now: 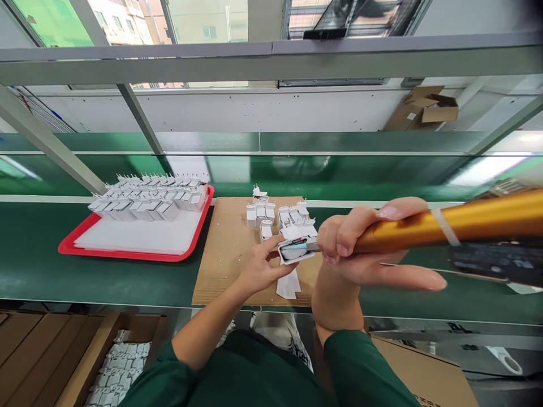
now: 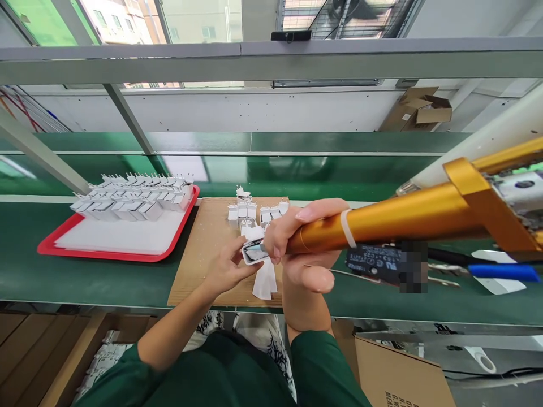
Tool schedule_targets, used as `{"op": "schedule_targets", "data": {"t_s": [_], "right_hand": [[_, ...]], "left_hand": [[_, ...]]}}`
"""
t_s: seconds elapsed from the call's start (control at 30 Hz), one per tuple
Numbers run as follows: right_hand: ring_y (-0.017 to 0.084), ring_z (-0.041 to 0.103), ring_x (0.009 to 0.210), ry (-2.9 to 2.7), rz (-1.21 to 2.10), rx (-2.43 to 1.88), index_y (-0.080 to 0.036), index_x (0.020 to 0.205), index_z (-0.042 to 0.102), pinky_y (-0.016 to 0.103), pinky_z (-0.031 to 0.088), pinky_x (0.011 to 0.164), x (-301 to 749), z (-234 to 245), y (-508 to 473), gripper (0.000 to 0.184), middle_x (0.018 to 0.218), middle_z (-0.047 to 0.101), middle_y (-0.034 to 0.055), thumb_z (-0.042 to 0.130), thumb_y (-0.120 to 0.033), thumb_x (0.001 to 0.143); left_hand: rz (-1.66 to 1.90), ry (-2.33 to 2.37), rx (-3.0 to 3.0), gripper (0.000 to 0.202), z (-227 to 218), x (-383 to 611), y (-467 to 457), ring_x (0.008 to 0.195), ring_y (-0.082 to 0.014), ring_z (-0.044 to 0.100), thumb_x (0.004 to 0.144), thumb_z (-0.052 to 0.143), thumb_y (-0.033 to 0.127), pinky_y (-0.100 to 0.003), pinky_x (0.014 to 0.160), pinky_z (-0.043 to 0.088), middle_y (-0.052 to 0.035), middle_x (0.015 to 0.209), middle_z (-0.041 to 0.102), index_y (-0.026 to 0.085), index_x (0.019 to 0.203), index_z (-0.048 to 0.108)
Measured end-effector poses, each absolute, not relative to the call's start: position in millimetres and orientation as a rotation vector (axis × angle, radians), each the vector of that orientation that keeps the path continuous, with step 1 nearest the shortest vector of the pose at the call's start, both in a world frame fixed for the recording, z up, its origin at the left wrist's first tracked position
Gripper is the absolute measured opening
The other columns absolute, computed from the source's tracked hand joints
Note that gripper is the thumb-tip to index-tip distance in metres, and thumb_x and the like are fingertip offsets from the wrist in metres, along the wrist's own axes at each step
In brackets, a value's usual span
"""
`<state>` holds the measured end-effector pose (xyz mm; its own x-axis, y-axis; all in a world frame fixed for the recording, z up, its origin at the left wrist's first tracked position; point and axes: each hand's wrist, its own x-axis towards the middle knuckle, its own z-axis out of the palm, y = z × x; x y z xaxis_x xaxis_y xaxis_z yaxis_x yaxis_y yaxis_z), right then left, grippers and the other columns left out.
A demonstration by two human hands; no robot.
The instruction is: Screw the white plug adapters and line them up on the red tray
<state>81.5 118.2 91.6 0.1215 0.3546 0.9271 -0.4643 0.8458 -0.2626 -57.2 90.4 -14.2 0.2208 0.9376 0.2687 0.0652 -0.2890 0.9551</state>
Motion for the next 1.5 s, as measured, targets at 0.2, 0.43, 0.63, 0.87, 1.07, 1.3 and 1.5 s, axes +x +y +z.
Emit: {"op": "schedule_targets", "data": {"t_s": [0.2,0.43,0.63,0.87,1.07,1.3,1.5], "right_hand": [[0.004,0.023,0.026,-1.255,0.623,0.053,-0.027,0.100,0.058,0.015,0.030,0.025,77,93,112,0.036,0.050,0.043,-0.0114,0.062,-0.061,0.089],[0.005,0.026,0.027,-1.284,0.662,0.164,-0.023,0.105,0.061,0.017,0.032,0.024,80,91,117,0.039,0.053,0.047,-0.0098,0.065,-0.057,0.088],[0.005,0.030,0.027,-1.258,0.660,0.189,-0.019,0.106,0.065,0.016,0.033,0.024,80,91,118,0.038,0.052,0.049,-0.0082,0.065,-0.053,0.089],[0.005,0.028,0.026,-1.247,0.645,0.158,-0.020,0.104,0.066,0.016,0.032,0.023,79,93,116,0.037,0.051,0.048,-0.0089,0.064,-0.054,0.090],[0.005,0.025,0.025,-1.236,0.639,0.124,-0.023,0.098,0.062,0.016,0.029,0.023,78,95,114,0.034,0.049,0.047,-0.0096,0.065,-0.056,0.088],[0.005,0.029,0.025,-1.203,0.638,0.110,-0.020,0.098,0.066,0.015,0.033,0.024,77,96,113,0.036,0.049,0.049,-0.0090,0.066,-0.054,0.089],[0.005,0.031,0.026,-1.210,0.643,0.104,-0.020,0.099,0.067,0.015,0.036,0.026,79,97,113,0.035,0.049,0.050,-0.0090,0.066,-0.054,0.089]], "left_hand": [[1.230,0.839,1.471,0.049,-21,-50,93,0.104,-0.0246,0.071,0.080,0.079,0.037,-0.037,0.097,0.059,-0.0084,0.115,0.074,0.019,0.123,0.066],[1.224,0.756,1.380,0.056,-27,-51,94,0.109,-0.0255,0.070,0.078,0.082,0.043,-0.036,0.100,0.056,-0.0086,0.117,0.073,0.018,0.125,0.064],[1.239,0.756,1.351,0.056,-25,-50,94,0.109,-0.0253,0.070,0.076,0.083,0.041,-0.036,0.100,0.056,-0.0094,0.116,0.073,0.017,0.122,0.063],[1.244,0.755,1.371,0.054,-24,-50,93,0.109,-0.0250,0.069,0.078,0.082,0.038,-0.036,0.100,0.056,-0.0109,0.118,0.073,0.015,0.123,0.063],[1.242,0.776,1.384,0.054,-24,-52,94,0.111,-0.0253,0.068,0.077,0.082,0.033,-0.038,0.102,0.055,-0.0105,0.121,0.072,0.016,0.125,0.064],[1.228,0.782,1.400,0.047,-23,-56,92,0.108,-0.0231,0.069,0.078,0.080,0.030,-0.035,0.100,0.055,-0.0075,0.116,0.074,0.018,0.122,0.067],[1.207,0.807,1.399,0.048,-19,-58,91,0.109,-0.0235,0.070,0.079,0.080,0.032,-0.036,0.101,0.055,-0.0084,0.118,0.074,0.017,0.123,0.066]]}}
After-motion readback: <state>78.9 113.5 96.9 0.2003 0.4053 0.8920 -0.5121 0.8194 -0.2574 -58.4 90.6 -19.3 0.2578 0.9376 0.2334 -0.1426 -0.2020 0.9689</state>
